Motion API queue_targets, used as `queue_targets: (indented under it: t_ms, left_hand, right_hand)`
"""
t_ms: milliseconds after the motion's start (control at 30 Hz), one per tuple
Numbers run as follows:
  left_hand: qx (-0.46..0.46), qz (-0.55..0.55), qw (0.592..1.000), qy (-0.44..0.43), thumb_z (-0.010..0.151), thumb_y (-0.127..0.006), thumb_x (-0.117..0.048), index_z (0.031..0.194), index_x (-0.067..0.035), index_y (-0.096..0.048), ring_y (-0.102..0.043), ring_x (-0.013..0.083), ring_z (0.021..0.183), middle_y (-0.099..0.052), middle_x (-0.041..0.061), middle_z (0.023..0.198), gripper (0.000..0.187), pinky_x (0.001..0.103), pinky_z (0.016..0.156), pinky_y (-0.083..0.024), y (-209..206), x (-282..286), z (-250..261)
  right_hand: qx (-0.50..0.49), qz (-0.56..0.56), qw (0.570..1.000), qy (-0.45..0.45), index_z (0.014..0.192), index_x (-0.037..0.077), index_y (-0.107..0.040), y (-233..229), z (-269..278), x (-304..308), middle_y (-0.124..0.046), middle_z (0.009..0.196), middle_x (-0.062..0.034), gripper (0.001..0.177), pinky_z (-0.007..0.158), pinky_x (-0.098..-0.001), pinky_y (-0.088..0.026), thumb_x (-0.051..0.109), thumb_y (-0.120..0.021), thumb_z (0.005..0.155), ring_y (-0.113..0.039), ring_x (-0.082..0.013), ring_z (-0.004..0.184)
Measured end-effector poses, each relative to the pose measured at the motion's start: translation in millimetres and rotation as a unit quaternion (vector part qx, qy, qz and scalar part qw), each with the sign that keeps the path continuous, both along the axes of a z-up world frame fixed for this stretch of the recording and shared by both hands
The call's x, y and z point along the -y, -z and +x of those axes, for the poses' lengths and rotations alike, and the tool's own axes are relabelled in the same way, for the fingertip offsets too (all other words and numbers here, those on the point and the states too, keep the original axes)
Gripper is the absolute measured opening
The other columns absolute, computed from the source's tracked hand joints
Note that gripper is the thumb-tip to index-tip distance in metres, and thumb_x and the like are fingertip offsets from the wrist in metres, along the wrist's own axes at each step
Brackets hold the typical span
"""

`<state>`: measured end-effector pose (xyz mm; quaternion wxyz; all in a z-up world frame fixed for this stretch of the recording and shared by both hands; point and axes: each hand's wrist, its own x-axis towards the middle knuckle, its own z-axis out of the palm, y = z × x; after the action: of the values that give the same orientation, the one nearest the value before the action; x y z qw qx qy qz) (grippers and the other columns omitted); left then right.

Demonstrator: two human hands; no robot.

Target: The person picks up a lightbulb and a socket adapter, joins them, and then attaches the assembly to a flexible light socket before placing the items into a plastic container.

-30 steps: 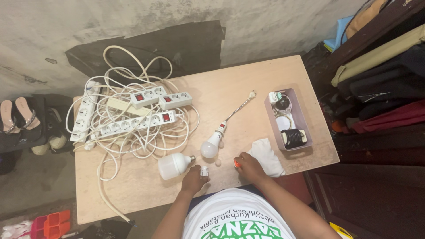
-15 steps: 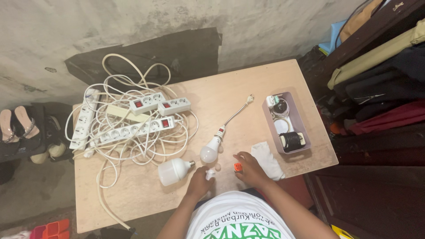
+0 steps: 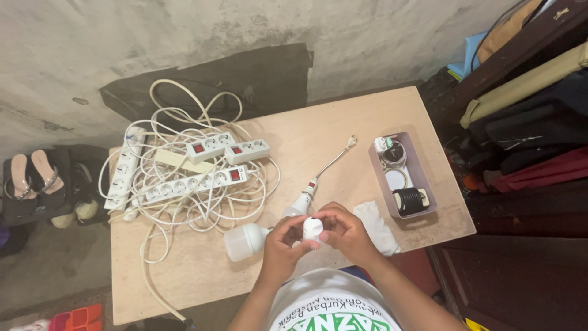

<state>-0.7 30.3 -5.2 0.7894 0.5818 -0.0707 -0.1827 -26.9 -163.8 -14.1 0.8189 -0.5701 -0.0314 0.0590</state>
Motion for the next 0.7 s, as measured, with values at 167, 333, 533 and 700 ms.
queue_targets:
  t_ms: [167,333,533,700]
  left_hand:
    - [0.075,0.119,0.99,-0.022,0.072,-0.089,0.0,0.112,0.001,-0.071,-0.064,0.0121,0.086,-0.068,0.007,0.106,0.043,0.027,0.076,-0.055,-23,-10,-1]
    - [0.086,0.119,0.988,-0.042,0.072,-0.085,0.004,0.11,0.001,-0.074,-0.059,0.0138,0.087,-0.06,0.007,0.104,0.04,0.027,0.074,-0.052,-31,-28,0]
    - [0.14,0.135,0.98,-0.042,0.071,-0.08,0.008,0.112,0.0,-0.073,-0.061,0.0155,0.097,-0.053,0.008,0.112,0.043,0.027,0.08,-0.054,-35,-49,3]
    - [0.115,0.134,0.984,-0.017,0.074,-0.081,0.005,0.115,-0.003,-0.066,-0.064,0.0147,0.1,-0.056,0.007,0.115,0.045,0.027,0.084,-0.055,-42,-63,0]
  right_hand:
    - [0.02,-0.031,0.999,0.001,0.116,-0.004,-0.063,-8,7,-9,-0.059,0.109,-0.0105,0.03,0.087,-0.0306,-0.055,-0.005,-0.076,0.089,-0.063,-0.0157,0.1]
    - [0.035,-0.037,0.998,-0.027,0.118,-0.005,-0.065,-15,6,-18,-0.061,0.115,-0.0127,0.025,0.085,-0.0337,-0.058,-0.004,-0.07,0.093,-0.065,-0.0182,0.096]
    - [-0.033,0.011,0.998,-0.054,0.128,0.0,-0.057,-21,4,-40,-0.063,0.115,-0.0104,0.04,0.085,-0.0331,-0.059,0.004,-0.07,0.091,-0.068,-0.0178,0.097]
    - [-0.088,-0.076,0.992,-0.04,0.126,-0.003,-0.059,-1,-2,-61,-0.066,0.101,-0.0119,0.044,0.07,-0.0313,-0.056,0.01,-0.079,0.089,-0.064,-0.0162,0.085]
